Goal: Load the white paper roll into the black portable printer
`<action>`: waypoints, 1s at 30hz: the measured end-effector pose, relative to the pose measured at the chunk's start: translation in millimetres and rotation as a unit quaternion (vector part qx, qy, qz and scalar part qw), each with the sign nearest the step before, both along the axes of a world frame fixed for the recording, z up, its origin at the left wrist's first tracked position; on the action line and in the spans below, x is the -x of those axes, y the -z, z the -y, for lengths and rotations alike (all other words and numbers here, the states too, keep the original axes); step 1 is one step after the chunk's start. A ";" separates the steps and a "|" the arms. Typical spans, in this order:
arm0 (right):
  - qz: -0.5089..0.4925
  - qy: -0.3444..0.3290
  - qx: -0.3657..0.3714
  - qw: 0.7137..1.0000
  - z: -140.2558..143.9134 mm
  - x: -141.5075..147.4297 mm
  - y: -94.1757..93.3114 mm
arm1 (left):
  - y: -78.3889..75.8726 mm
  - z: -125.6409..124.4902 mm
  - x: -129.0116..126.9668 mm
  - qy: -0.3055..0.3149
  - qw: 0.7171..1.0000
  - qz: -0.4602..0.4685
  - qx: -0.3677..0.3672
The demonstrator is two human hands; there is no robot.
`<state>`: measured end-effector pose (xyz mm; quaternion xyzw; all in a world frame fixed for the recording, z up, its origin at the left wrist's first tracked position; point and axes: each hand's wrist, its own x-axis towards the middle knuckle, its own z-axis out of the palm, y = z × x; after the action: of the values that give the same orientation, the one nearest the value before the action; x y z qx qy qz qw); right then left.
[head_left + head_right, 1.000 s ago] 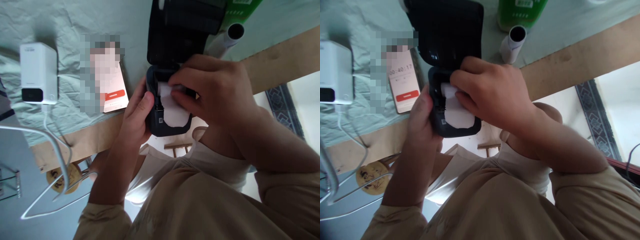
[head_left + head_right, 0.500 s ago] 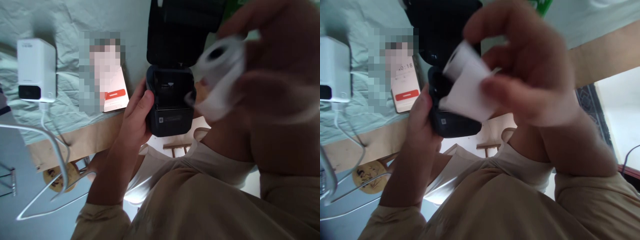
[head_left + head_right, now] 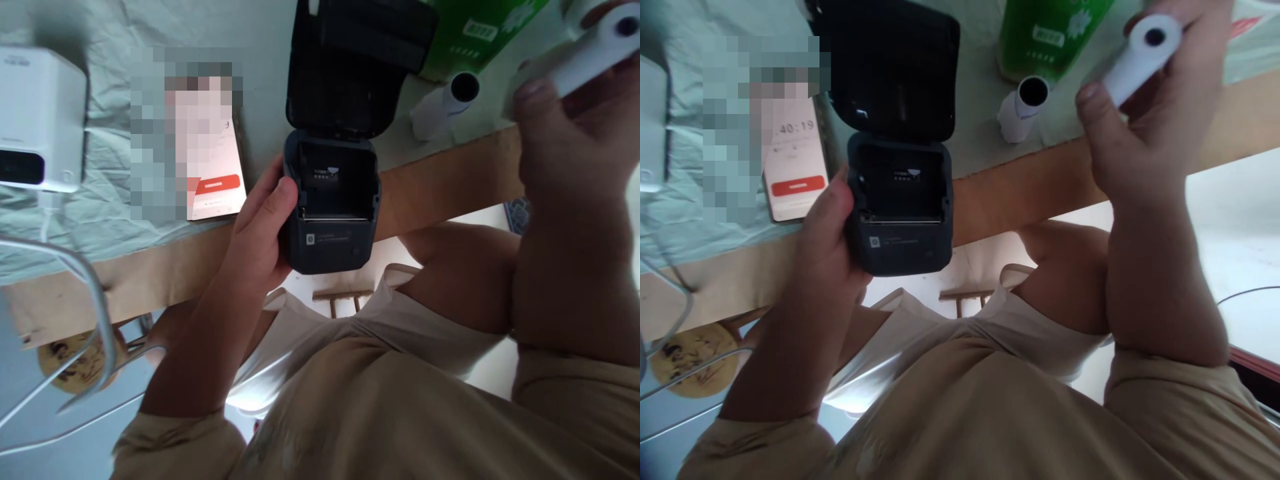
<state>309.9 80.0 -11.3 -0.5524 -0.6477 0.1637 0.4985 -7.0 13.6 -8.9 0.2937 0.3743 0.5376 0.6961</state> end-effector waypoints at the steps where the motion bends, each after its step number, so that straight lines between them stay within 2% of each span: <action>1: 0.045 0.006 -0.017 0.999 -7.0 -6.0 5.3 | -0.5 0.2 -0.5 -0.004 1.000 -0.002 0.000; 3: 0.120 0.018 0.003 0.993 -17.4 -15.0 13.2 | -2.1 0.5 -1.5 -0.006 1.000 -0.003 0.001; 5: 0.147 0.026 0.044 0.988 -19.3 -17.6 15.1 | -3.7 0.4 -2.3 -0.009 1.000 -0.009 0.007; 8: 0.138 0.022 -0.027 0.990 -4.9 -6.5 5.5 | -4.4 -0.1 -2.8 -0.022 0.999 -0.035 0.015; 9: 0.133 0.023 -0.075 0.988 2.4 1.0 0.4 | -4.1 -0.2 -2.7 -0.029 0.999 -0.044 0.014; 11: 0.150 0.010 -0.122 0.981 15.5 20.2 -9.4 | -2.8 -0.2 -2.2 -0.045 0.997 -0.056 0.010; 12: 0.177 -0.022 -0.135 0.975 19.5 30.9 -12.9 | -2.1 -0.1 -1.9 -0.051 0.997 -0.060 0.011; 13: 0.184 -0.041 -0.108 0.976 21.0 41.4 -15.0 | -1.6 0.2 -1.6 -0.057 0.996 -0.063 0.013; 18: 0.261 -0.010 0.052 0.964 1.2 73.3 -5.6 | -3.3 1.6 -1.7 -0.048 0.997 -0.061 0.008; 20: 0.268 -0.012 0.084 0.960 -5.8 75.4 0.0 | -4.8 1.9 -2.7 -0.041 0.997 -0.069 0.001; 22: 0.261 -0.005 0.085 0.961 -6.6 75.9 2.1 | -5.6 2.2 -3.4 -0.038 0.997 -0.072 -0.001; 25: 0.180 -0.027 0.034 0.983 0.1 78.8 -2.3 | -4.4 2.6 -3.1 -0.042 0.997 -0.057 -0.001; 27: 0.039 -0.077 0.030 0.996 5.0 81.7 -7.6 | -2.5 2.7 -2.2 -0.048 0.998 -0.043 0.002; 29: -0.122 -0.129 0.102 0.979 7.8 83.8 -12.4 | -0.2 2.1 -1.1 -0.046 0.998 -0.032 0.004; 30: -0.154 -0.148 0.147 0.966 8.7 84.3 -14.5 | 0.9 1.6 -0.6 -0.041 0.999 -0.030 0.001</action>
<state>225.7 71.3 3.2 -0.4861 -0.6063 0.4121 0.4757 -6.4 12.0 -9.7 0.2929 0.4074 0.5562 0.6625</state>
